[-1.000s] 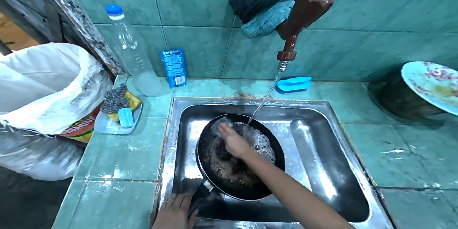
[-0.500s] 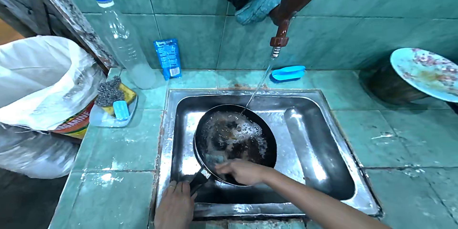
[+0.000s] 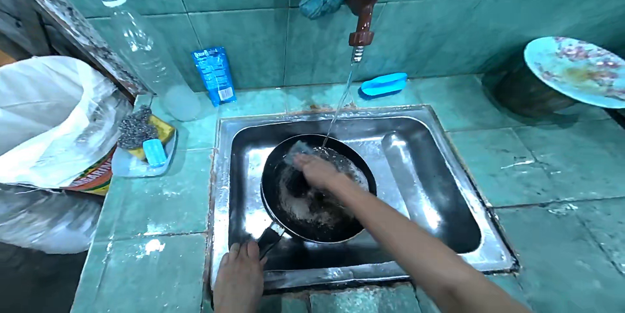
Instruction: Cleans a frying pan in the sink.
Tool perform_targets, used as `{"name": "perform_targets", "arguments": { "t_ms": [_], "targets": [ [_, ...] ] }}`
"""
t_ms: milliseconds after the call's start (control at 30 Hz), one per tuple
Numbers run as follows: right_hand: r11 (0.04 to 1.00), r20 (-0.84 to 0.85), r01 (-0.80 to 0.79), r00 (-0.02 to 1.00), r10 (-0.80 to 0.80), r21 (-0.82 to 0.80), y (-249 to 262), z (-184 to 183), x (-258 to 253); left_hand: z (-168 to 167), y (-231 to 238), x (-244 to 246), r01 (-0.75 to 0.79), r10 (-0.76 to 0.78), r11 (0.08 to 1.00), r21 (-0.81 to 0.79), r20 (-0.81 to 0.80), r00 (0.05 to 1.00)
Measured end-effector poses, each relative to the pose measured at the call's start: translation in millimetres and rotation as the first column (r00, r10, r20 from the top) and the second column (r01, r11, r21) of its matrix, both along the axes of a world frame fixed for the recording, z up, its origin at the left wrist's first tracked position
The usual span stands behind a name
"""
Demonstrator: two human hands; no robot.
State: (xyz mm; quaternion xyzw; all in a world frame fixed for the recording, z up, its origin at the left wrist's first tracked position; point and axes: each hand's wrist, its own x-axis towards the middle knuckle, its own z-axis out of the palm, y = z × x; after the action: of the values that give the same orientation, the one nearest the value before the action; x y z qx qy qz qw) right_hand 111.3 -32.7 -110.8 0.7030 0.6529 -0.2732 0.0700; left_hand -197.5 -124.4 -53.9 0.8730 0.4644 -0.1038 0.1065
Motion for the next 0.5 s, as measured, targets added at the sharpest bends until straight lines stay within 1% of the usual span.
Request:
{"name": "perform_targets", "arguments": {
  "t_ms": [67,100,167,233,300,333,433,467,500],
  "targets": [
    [0.992,0.081,0.091,0.993,-0.084,-0.088,-24,8,37,0,-2,1,-0.033,0.033,0.999,0.016,0.013,0.999],
    [0.983,0.117,0.115,0.988,-0.098,-0.144,-42,10,51,0,-3,2,-0.036,0.036,0.999,0.024,0.02,0.999],
    [0.956,0.14,0.139,0.985,-0.105,-0.259,-79,17,62,-1,-3,2,-0.035,0.034,0.999,0.013,0.031,0.999],
    [0.925,0.121,0.164,0.984,-0.13,-0.343,-108,25,48,1,-2,3,-0.03,0.03,0.999,-0.023,0.008,1.0],
    [0.901,0.061,0.174,0.985,-0.163,-0.398,-125,38,17,3,-1,3,-0.019,0.018,0.998,-0.053,-0.01,1.0],
    [0.899,0.008,0.152,0.987,-0.163,-0.411,-129,43,-1,5,0,4,-0.01,0.009,0.998,-0.066,-0.018,1.0],
    [0.918,-0.201,0.026,0.973,-0.114,-0.395,-130,48,-45,9,3,4,0.016,-0.021,0.994,-0.112,-0.038,0.999],
    [0.928,-0.229,0.019,0.967,-0.112,-0.373,-125,48,-51,9,5,5,0.018,-0.024,0.992,-0.123,-0.043,0.999],
    [0.939,-0.214,0.037,0.97,-0.116,-0.343,-120,47,-50,8,6,4,0.023,-0.027,0.993,-0.115,-0.035,0.999]
  ]
}}
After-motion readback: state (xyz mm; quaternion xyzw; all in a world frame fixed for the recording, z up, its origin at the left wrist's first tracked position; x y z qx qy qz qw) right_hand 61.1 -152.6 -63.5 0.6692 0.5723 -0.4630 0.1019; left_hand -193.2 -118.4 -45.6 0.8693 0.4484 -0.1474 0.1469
